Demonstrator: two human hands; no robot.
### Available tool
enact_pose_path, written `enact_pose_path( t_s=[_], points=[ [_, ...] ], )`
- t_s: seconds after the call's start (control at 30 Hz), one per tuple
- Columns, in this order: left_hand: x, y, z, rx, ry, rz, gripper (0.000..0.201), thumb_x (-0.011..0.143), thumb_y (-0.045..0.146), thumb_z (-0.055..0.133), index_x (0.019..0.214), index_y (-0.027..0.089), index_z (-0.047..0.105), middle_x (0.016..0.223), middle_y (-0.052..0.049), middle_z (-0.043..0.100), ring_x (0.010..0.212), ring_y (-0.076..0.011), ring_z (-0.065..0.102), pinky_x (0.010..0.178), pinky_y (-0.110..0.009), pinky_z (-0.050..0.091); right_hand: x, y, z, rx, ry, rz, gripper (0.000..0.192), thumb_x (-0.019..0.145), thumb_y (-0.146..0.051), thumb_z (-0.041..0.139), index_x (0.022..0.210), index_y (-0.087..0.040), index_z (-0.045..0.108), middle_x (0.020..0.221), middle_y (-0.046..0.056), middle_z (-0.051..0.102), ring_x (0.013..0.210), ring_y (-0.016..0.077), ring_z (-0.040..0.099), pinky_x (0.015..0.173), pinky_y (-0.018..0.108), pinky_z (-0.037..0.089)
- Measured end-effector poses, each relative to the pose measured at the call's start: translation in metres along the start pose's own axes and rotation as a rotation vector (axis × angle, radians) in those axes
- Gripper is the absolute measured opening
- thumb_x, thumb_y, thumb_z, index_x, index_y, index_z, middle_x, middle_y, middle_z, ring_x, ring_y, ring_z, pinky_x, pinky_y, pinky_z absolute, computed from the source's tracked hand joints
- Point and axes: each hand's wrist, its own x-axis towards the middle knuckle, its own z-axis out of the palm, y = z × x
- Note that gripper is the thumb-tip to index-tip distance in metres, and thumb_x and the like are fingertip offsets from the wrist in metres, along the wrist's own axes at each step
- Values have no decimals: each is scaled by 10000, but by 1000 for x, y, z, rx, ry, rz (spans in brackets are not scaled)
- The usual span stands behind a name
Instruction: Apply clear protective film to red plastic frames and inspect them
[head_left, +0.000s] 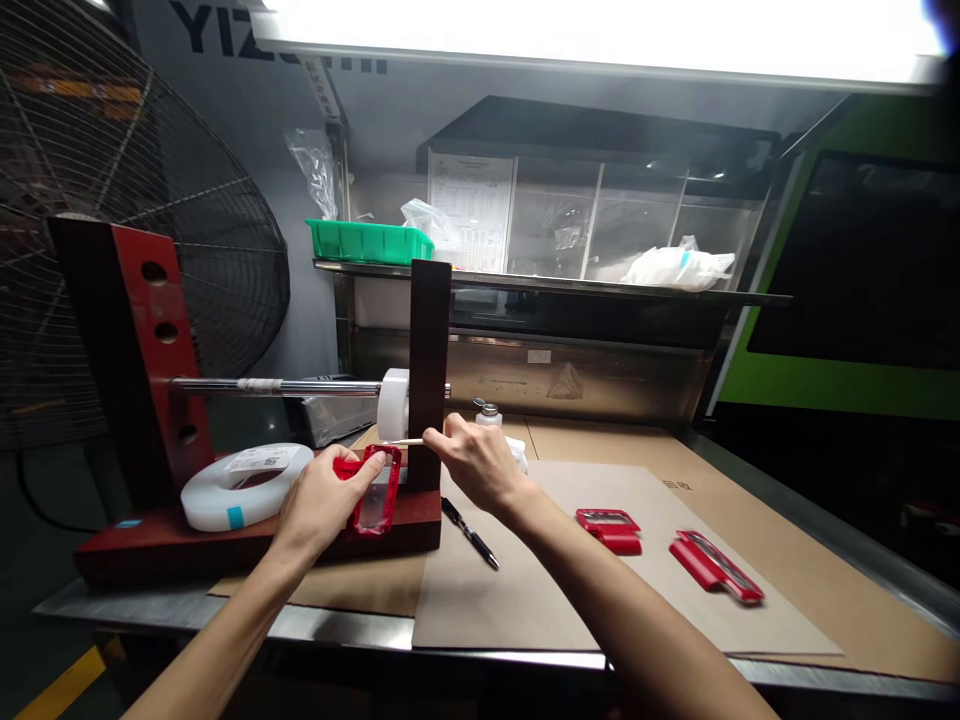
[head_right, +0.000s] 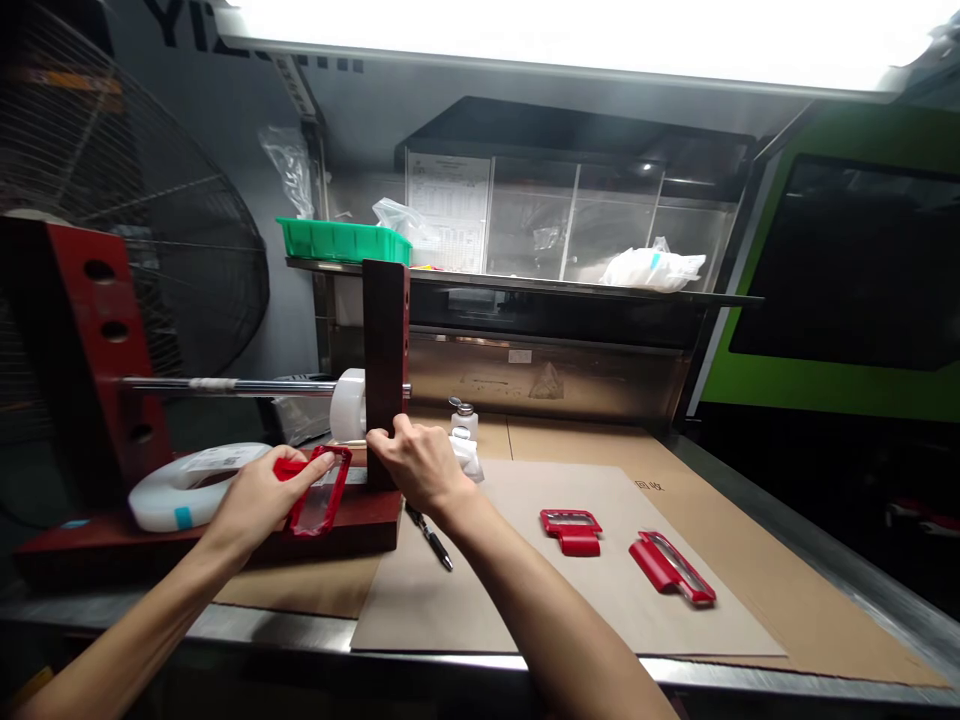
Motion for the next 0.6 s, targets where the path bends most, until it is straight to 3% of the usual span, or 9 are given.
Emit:
enact_pose_path(
  t_s=[0.17,0.4,0.5,0.6],
  points=[
    [-6,-3,0,-69,-60,-43,475,658,649,572,658,185,472,601,9,532,574,-153,470,565,-271,347,-8,6,5,94,-89,42,384,896,-31,258,1098,-172,553,1000,123,562,798,204,594,565,270,357],
    [-29,-7,-11,-238,-204,-163,520,648,684,577,693,187,434,591,14,497,549,-135,450,486,-232,337,-88,44,47,295,-260,348,146,835,-237,527,903,-186,646,843,45,662,786,186,607,643,253,394],
    [-57,-15,-21,-308,-247,-257,520,705,708,448,770,192,464,705,-21,555,662,-176,522,543,-252,394,-127,52,64,360,-360,394,158,801,-258,552,835,-169,677,843,65,675,804,200,623,689,263,431],
    [-109,-32,-48,-323,-242,-362,494,732,678,408,791,191,465,771,-25,555,769,-182,535,638,-253,423,-164,59,78,418,-399,356,262,830,-329,504,879,-156,695,915,112,671,861,236,634,763,309,460]
  ],
)
